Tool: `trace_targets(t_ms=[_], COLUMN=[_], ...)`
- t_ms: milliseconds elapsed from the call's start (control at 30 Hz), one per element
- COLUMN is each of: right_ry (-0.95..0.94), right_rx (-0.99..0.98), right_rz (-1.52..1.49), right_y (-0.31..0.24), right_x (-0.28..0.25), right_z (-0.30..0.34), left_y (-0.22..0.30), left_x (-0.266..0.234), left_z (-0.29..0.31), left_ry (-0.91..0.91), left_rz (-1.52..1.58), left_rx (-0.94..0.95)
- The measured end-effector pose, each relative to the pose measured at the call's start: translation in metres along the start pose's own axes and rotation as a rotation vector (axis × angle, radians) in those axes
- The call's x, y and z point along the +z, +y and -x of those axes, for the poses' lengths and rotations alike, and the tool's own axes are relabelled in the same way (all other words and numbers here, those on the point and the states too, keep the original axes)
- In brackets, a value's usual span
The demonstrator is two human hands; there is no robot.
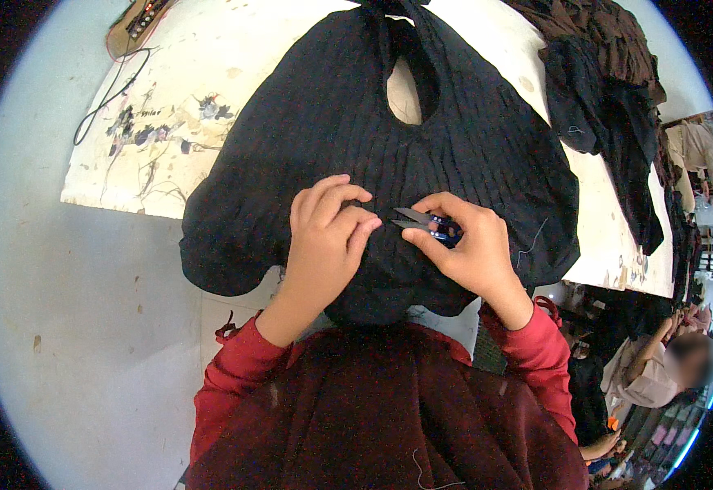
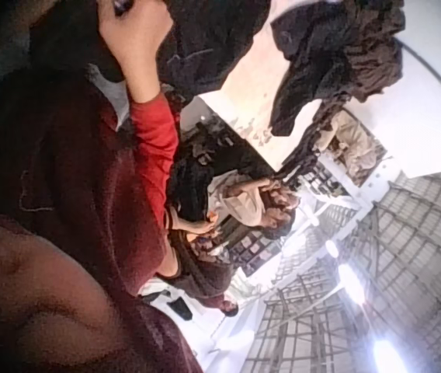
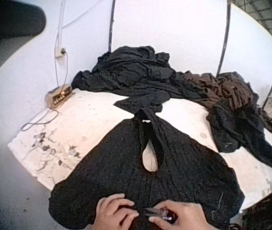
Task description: The person uses a small blade to cut a black garment laid on a table. They repeatedly lift and reposition the fabric to access different areas, making small cuts along seams and edges. The garment is manipulated throughout the process to expose new sections for cutting.
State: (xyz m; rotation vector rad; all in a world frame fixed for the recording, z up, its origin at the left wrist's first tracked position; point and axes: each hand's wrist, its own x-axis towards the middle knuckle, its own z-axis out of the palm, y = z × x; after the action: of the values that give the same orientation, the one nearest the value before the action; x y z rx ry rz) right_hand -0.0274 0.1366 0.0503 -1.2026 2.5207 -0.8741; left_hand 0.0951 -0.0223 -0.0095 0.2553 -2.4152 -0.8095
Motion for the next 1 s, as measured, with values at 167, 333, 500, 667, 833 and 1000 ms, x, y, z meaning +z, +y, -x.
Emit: trace_targets(t_ms=[167,333,500,667,833,1000], right_ry=[-0.054,-0.03,-0.026,0.027,0.11,0.171], right_rx=[-0.061,-0.143,-0.161,-0.005,0.018,0.055], right_rz=[0.046,0.133,0.2,-0.127,-0.301,-0.43], right_y=[-0.006,-0.013,-0.012,-0.003,0.014,0.021], right_x=[0.001,0.008,0.01,0.01,0.024,0.034], right_z=[-0.002,-0.006,-0.007,-0.006,0.001,0.004], left_y=[-0.004,-0.005,-0.006,-0.001,0.012,0.024], left_x=[0.001,-0.002,-0.003,-0.008,-0.005,-0.002], left_z=[-0.002,-0.003,-0.003,0.003,0.013,0.011], left_ry=[0.058,0.051,0.052,0.042,0.022,0.01], left_rz=[0.171,0.203,0.214,0.139,-0.003,-0.124], left_rx=[-0.117,-0.105,-0.101,-0.068,-0.003,-0.046])
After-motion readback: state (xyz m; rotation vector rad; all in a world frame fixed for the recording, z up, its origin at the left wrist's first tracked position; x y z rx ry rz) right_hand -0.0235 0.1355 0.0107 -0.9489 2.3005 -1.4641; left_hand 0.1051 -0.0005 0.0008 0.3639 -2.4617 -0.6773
